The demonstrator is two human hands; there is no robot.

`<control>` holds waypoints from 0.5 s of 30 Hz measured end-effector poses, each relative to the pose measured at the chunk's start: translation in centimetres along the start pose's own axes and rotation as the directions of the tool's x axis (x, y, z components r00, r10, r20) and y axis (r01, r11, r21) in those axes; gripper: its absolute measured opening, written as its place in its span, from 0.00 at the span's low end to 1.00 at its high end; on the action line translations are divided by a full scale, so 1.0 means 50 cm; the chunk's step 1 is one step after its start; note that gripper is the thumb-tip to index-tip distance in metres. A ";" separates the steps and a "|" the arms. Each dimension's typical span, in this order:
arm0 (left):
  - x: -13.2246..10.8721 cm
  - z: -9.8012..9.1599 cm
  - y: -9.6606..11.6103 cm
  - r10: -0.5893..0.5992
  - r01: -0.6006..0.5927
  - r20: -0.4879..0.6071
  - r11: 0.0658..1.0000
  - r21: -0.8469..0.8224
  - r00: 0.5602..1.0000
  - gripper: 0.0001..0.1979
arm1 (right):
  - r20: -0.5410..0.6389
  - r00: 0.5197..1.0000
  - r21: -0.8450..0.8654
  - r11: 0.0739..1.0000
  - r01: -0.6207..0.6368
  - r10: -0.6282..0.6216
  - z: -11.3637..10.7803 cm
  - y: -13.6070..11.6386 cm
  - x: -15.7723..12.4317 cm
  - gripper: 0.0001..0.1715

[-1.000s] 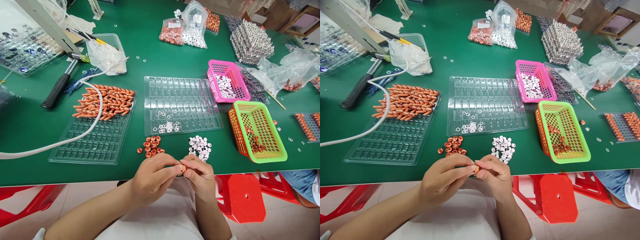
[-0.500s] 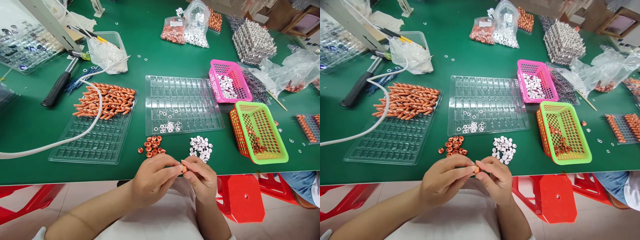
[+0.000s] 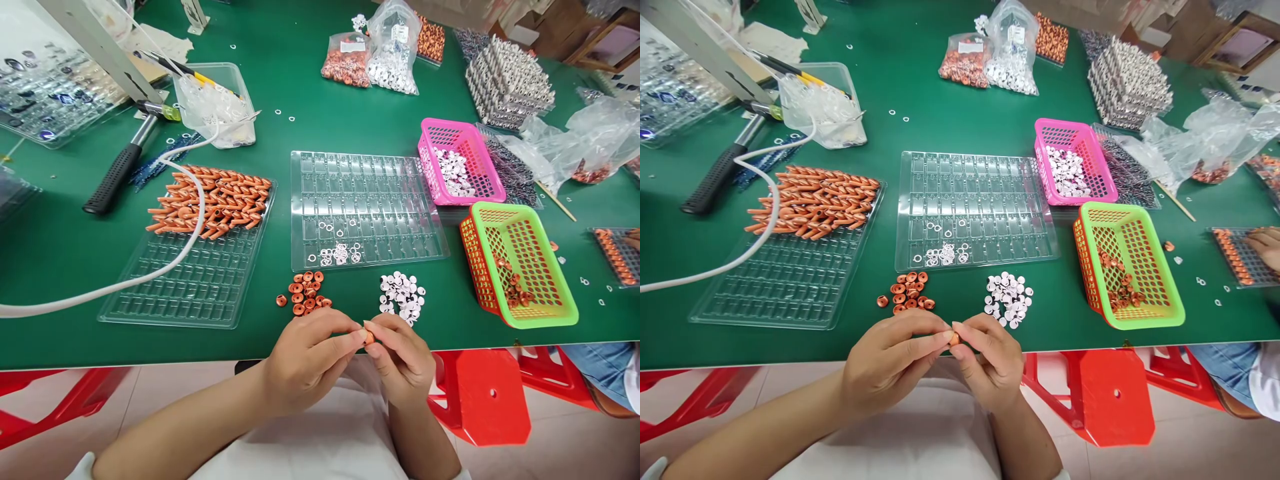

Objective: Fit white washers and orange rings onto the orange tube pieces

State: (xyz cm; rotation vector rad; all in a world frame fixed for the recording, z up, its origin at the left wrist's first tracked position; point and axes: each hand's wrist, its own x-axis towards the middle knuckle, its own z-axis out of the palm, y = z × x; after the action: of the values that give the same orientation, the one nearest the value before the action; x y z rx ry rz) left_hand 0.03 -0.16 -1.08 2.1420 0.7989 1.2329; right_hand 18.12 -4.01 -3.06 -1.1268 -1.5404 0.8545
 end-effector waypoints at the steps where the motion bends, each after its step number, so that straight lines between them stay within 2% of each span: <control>1: 0.001 0.000 0.000 0.003 -0.003 0.001 1.000 -0.003 1.000 0.13 | 0.002 1.000 0.002 1.000 0.001 -0.001 0.000 -0.001 0.000 0.24; 7: 0.000 0.000 0.000 0.022 -0.022 0.011 1.000 -0.013 1.000 0.13 | 0.031 0.999 0.007 1.000 -0.007 0.007 -0.002 -0.007 0.007 0.22; 15: 0.002 0.002 0.002 0.021 -0.021 0.002 1.000 0.001 1.000 0.11 | -0.033 0.991 -0.068 0.990 0.126 -0.129 0.005 -0.006 0.005 0.24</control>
State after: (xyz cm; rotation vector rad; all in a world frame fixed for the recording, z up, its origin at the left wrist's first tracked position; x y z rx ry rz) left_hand 0.20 -0.17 -1.02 2.1572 0.7778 1.2405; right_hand 17.81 -3.86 -2.77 -1.0730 -1.6013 0.6974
